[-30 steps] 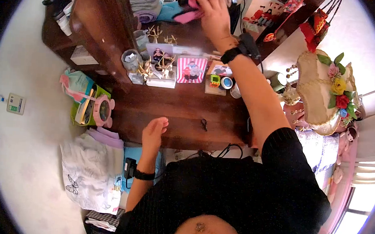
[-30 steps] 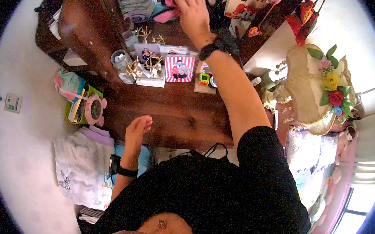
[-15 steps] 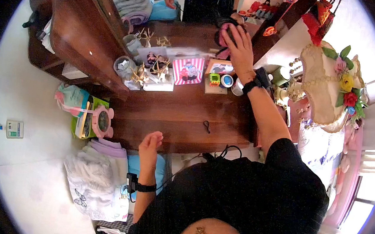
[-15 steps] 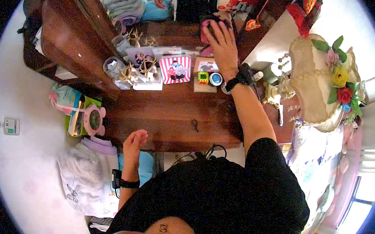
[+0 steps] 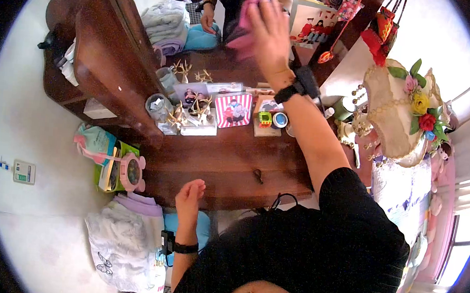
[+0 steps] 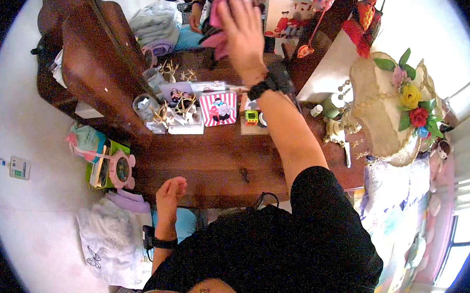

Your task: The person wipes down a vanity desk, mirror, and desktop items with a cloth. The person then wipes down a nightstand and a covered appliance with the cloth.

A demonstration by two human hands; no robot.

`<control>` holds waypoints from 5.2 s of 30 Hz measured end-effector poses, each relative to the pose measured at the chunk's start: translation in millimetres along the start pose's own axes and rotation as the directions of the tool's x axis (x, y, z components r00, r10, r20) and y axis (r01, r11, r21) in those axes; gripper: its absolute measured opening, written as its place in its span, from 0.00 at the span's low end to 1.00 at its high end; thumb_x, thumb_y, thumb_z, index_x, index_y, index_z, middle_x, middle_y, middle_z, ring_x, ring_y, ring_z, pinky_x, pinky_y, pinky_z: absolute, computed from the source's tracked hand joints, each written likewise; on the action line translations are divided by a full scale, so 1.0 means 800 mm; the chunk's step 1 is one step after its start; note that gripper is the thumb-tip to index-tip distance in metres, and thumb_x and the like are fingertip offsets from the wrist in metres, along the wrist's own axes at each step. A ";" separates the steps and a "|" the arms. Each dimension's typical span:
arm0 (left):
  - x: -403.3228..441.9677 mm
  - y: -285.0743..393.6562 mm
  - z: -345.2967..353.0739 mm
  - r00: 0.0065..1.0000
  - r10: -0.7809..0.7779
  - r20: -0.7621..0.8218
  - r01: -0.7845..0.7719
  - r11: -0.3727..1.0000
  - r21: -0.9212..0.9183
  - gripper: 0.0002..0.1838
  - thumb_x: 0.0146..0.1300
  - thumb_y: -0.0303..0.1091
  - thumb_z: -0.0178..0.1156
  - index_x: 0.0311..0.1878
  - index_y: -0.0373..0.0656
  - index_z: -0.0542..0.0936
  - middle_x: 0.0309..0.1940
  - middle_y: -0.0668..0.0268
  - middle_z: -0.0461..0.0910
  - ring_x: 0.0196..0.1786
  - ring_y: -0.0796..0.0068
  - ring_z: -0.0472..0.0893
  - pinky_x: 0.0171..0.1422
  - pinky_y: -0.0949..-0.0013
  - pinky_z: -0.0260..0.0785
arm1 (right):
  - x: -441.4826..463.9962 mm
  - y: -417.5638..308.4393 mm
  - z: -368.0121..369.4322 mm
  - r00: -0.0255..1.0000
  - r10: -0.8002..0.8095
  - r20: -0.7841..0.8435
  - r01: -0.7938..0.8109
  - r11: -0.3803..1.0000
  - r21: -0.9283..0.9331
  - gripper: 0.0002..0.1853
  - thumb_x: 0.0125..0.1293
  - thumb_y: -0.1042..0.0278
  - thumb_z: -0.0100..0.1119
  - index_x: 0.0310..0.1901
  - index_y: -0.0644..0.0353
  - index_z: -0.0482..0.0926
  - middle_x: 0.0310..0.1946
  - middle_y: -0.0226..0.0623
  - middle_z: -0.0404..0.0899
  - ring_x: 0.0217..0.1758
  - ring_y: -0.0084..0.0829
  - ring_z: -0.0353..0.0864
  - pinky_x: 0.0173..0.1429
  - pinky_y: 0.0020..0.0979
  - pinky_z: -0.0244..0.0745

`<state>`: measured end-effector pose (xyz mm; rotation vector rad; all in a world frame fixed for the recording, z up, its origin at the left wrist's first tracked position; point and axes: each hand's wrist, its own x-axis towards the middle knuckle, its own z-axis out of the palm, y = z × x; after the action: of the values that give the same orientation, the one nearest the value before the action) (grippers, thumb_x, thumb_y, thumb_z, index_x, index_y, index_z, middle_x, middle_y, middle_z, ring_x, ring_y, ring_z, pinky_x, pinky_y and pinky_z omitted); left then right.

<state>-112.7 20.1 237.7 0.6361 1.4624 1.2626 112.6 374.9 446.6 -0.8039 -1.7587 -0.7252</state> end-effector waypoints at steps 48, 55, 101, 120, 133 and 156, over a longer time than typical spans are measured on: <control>0.012 0.014 0.012 0.989 0.114 0.092 -0.118 0.992 0.034 0.15 0.76 0.38 0.59 0.52 0.36 0.85 0.45 0.65 0.87 0.48 0.77 0.85 0.52 0.74 0.75 | -0.023 -0.019 -0.015 0.842 -0.424 0.333 0.385 0.905 0.179 0.31 0.57 0.68 0.59 0.66 0.61 0.77 0.69 0.40 0.71 0.73 0.41 0.67 0.76 0.40 0.67; 0.001 0.002 -0.009 0.998 0.042 0.043 -0.045 0.996 0.074 0.15 0.77 0.38 0.58 0.52 0.35 0.85 0.46 0.65 0.87 0.48 0.76 0.85 0.52 0.74 0.75 | -0.046 -0.028 -0.007 0.894 -0.245 0.374 0.213 0.969 0.126 0.31 0.61 0.71 0.55 0.69 0.62 0.73 0.70 0.42 0.70 0.74 0.44 0.66 0.75 0.40 0.66; 0.002 0.016 0.026 0.989 0.106 0.103 -0.119 0.984 0.135 0.15 0.75 0.37 0.58 0.50 0.35 0.85 0.43 0.63 0.88 0.48 0.75 0.86 0.52 0.73 0.74 | -0.060 -0.035 -0.008 0.879 -0.188 0.438 0.191 0.981 0.037 0.27 0.61 0.72 0.55 0.65 0.63 0.75 0.66 0.41 0.72 0.70 0.41 0.68 0.73 0.38 0.67; 0.005 0.004 0.020 0.991 0.082 0.102 -0.093 0.989 0.112 0.15 0.75 0.39 0.59 0.51 0.36 0.85 0.45 0.63 0.88 0.47 0.75 0.86 0.51 0.72 0.75 | -0.045 -0.033 -0.002 0.906 -0.113 0.408 0.116 0.993 0.017 0.40 0.55 0.74 0.59 0.74 0.66 0.63 0.46 0.43 0.76 0.52 0.45 0.75 0.56 0.41 0.71; 0.014 -0.011 0.020 0.990 0.099 0.102 -0.114 0.982 0.151 0.16 0.75 0.39 0.59 0.50 0.36 0.86 0.42 0.63 0.89 0.46 0.76 0.86 0.50 0.72 0.75 | -0.033 -0.032 -0.003 0.871 -0.147 0.468 0.183 0.983 -0.030 0.35 0.61 0.70 0.58 0.72 0.67 0.65 0.48 0.42 0.76 0.54 0.41 0.75 0.58 0.39 0.72; 0.000 0.002 0.017 0.993 0.074 0.088 -0.086 0.986 0.141 0.16 0.76 0.38 0.58 0.51 0.34 0.85 0.45 0.62 0.88 0.48 0.75 0.86 0.51 0.72 0.75 | -0.021 -0.038 0.003 0.896 -0.160 0.414 0.200 0.978 -0.055 0.36 0.60 0.71 0.59 0.72 0.65 0.64 0.52 0.47 0.76 0.59 0.44 0.75 0.61 0.39 0.72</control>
<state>-100.9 25.7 240.8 0.8421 1.4807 1.1845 91.1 355.8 426.7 -0.9145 -2.2115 -0.8119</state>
